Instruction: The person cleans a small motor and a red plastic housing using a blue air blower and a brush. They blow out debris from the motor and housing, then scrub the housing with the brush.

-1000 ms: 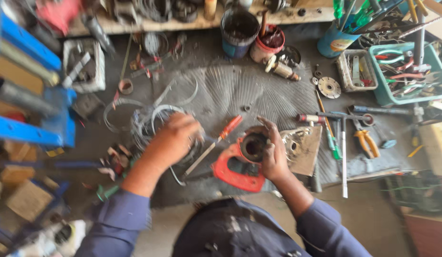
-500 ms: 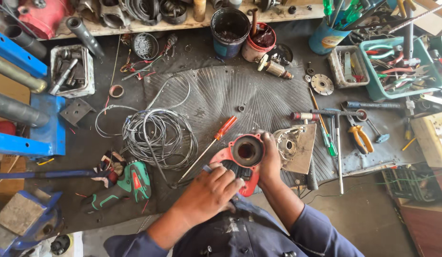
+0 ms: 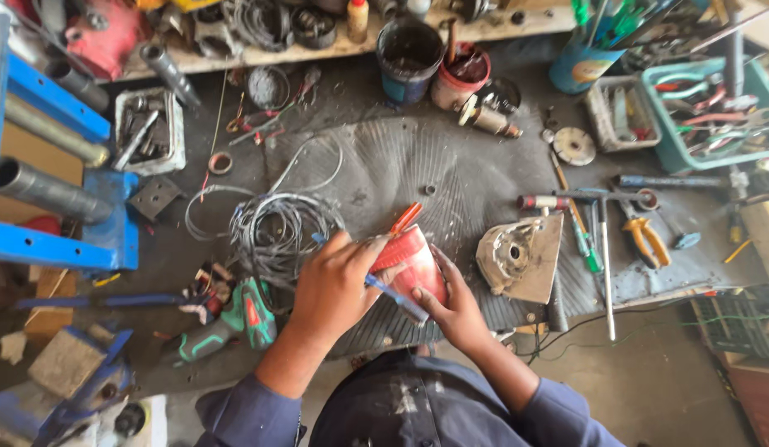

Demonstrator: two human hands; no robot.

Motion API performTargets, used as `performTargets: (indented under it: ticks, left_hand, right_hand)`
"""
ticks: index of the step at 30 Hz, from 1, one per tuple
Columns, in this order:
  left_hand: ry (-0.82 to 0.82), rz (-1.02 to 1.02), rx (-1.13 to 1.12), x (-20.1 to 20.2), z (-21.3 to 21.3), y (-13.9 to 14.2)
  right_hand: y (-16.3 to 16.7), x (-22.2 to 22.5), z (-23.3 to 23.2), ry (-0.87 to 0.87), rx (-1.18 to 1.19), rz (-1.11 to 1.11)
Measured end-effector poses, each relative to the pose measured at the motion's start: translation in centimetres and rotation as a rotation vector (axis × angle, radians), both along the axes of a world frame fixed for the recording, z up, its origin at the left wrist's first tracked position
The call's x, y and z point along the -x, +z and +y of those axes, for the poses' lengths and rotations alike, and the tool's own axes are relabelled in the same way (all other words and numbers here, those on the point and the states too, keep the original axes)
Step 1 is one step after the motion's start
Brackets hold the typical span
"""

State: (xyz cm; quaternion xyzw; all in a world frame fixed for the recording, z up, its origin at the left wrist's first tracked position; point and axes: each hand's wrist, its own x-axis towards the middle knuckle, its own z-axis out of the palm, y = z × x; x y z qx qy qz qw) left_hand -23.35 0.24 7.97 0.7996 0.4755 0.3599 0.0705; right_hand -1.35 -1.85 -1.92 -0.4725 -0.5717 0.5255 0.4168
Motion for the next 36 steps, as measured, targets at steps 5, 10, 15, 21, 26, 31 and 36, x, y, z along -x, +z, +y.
performTargets:
  ticks: [5,10,15,21,26,31,36]
  left_hand:
    - [-0.028,-0.017,0.151,-0.7,-0.1,-1.4]
    - [0.128,-0.211,0.182,-0.9,-0.4,-3.7]
    - [0.278,-0.838,0.691,0.0,-1.6,-6.2]
    - [0.174,-0.718,0.89,1.0,-0.9,-8.7]
    - [0.085,-0.365,0.699,1.9,0.0,-5.6]
    - [0.092,-0.366,-0.151,4.1,-1.5,0.2]
    - [0.044,-0.756,0.296,3.7,-5.9,-0.2]
  right_hand:
    - [0.9,-1.1,-1.7,0.029,-0.098,-0.426]
    - [0.8,-2.8,-2.7,0.031,-0.576,-0.584]
    - [1.3,-5.1,-3.1,0.0,-0.701,-0.192]
    - [0.9,-5.9,0.1,0.21,-0.489,-0.077]
    - [-0.8,-3.4,-2.0,0.062,-0.185,0.176]
    - [-0.5,0.6,-3.9,-0.343,0.091,0.402]
    - [2.4,0.7,-3.3,-0.501,0.526,0.775]
